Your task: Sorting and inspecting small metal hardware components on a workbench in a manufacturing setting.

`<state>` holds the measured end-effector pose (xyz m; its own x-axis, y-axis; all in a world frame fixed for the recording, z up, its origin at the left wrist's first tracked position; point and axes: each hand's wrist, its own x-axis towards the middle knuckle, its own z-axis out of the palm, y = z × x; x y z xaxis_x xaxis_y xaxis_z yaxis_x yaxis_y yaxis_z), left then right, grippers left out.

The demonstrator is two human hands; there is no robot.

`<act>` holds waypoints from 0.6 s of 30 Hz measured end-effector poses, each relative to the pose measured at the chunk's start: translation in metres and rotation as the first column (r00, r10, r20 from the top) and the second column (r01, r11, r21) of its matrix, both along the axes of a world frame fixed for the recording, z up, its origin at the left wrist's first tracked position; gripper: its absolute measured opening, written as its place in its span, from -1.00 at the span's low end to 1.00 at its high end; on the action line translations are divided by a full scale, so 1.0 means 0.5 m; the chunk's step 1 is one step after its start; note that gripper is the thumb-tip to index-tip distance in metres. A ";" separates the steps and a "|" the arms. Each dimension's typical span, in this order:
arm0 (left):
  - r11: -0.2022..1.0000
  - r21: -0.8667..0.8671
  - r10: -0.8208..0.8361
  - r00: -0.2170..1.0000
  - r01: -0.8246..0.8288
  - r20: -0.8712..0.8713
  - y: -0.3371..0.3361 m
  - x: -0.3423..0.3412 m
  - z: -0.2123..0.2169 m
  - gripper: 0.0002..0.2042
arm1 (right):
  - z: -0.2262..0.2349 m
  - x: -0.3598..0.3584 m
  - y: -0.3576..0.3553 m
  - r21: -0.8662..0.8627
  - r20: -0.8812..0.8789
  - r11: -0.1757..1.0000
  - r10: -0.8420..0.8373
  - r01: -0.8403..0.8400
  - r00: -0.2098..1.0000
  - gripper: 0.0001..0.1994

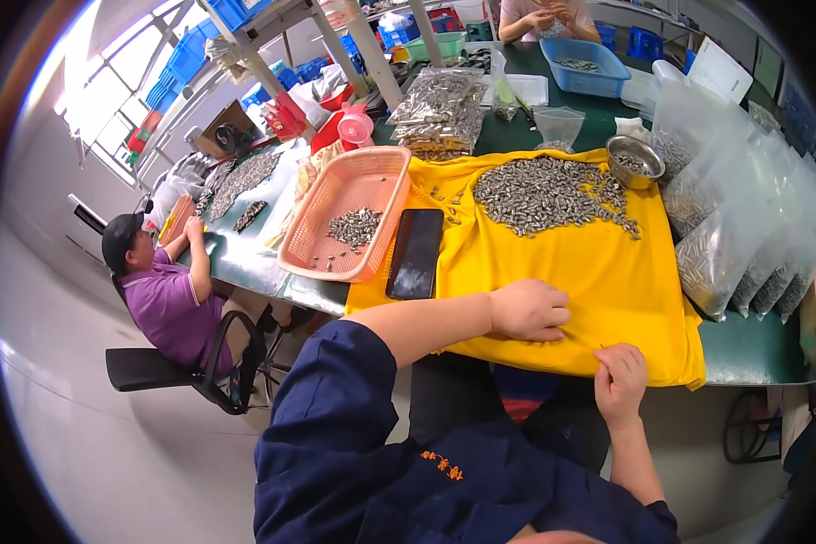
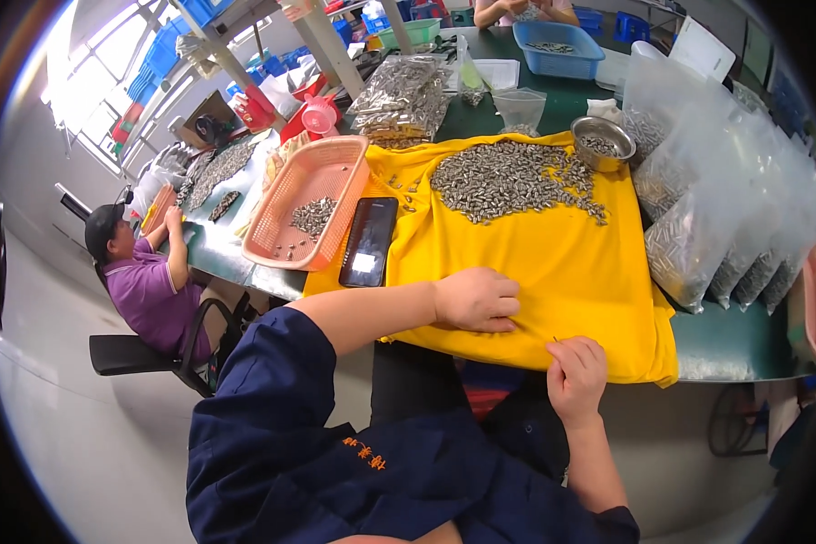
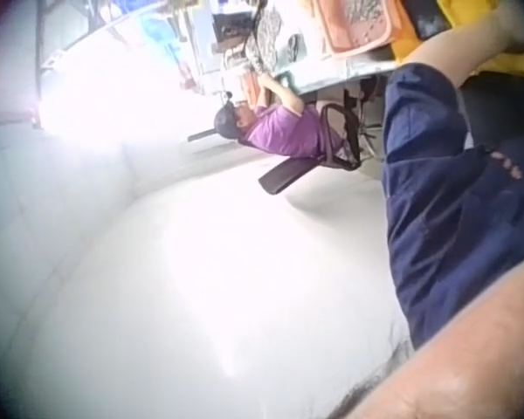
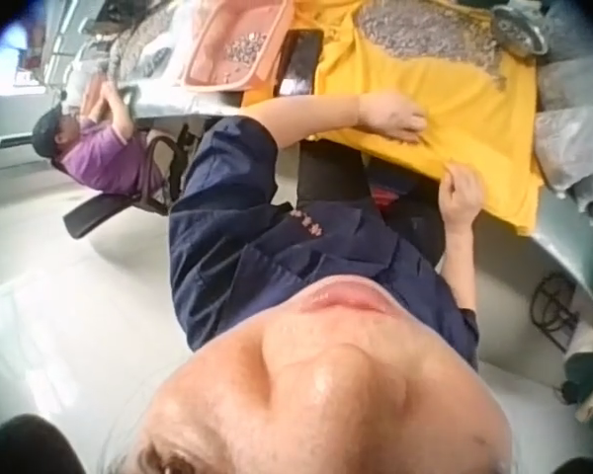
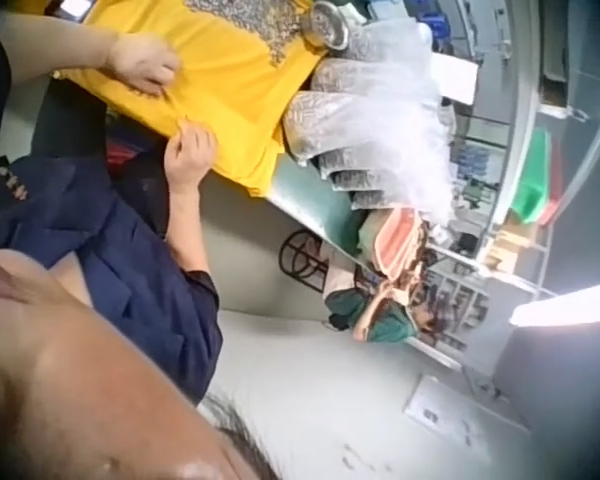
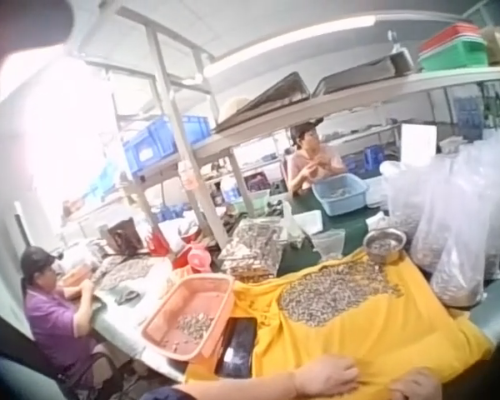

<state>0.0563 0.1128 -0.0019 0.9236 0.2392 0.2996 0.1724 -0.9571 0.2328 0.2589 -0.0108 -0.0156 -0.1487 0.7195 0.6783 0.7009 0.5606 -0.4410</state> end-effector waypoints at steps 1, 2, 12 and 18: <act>1.000 -0.007 -0.011 1.000 0.011 0.023 0.001 0.001 -0.003 -0.76 | -0.001 0.000 0.000 -0.002 -0.004 1.000 0.009 -0.009 1.000 -0.83; 1.000 -0.016 -0.021 0.999 0.022 0.047 0.001 0.002 -0.008 -0.76 | -0.005 0.000 0.001 -0.011 -0.005 1.000 0.004 -0.004 1.000 -0.83; 0.999 0.000 -0.033 0.991 0.034 0.130 0.012 -0.002 0.007 -0.76 | -0.001 0.002 0.023 0.034 -0.002 0.999 -0.025 0.025 1.000 -0.81; 0.981 -0.044 0.188 0.982 -0.187 0.029 0.003 0.013 0.003 -0.71 | -0.005 0.006 0.012 0.007 -0.021 0.999 -0.035 0.035 0.999 -0.80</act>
<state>0.0625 0.1144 -0.0006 0.8512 0.4196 0.3152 0.3394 -0.8982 0.2794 0.2622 -0.0049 -0.0181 -0.1093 0.7189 0.6865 0.7110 0.5392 -0.4514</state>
